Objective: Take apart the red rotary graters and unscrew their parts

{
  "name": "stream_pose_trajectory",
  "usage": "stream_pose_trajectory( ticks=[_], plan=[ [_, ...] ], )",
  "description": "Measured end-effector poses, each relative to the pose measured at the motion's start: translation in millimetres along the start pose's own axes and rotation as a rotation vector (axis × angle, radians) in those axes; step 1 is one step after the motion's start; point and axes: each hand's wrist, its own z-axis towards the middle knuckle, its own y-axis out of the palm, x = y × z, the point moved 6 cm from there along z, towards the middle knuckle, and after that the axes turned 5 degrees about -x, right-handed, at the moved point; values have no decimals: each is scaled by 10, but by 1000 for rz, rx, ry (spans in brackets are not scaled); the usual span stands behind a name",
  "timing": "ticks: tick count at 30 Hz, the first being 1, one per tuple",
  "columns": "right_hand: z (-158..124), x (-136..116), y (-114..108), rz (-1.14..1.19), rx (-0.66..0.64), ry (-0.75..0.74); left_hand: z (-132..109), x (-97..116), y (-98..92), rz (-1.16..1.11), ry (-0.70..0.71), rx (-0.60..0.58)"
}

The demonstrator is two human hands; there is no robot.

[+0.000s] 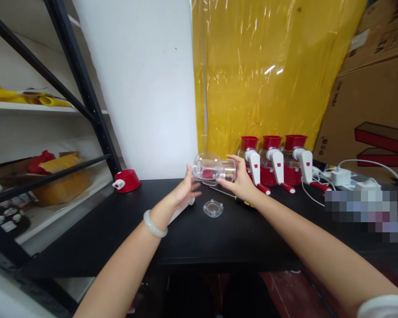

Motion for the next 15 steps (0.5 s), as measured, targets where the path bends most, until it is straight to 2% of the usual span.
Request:
stream_pose_trajectory(
  ticks=[1,2,4,7,10,12,14,15],
  plan=[
    [75,34,11,62,-3,52,-47,156,-109,65,130,113],
    [146,64,36,109,-15,95,-106,310,-162,143,249,150],
    [278,103,129,165,-58,153,-217,536,-147,313,390,64],
    [447,128,350,219,-125,187,-310,660,-152,482,399,8],
    [548,186,534,269,-143,238,-289,691,-341,558,346,110],
    [539,250,564,239,-144,268,-260,754,-615,648,345,275],
    [452,320,536,148,-181,264,-265,854,-1010,809,332,557],
    [380,361,521,99,-228,255,-270,890,-1220,913,282,694]
  ],
)
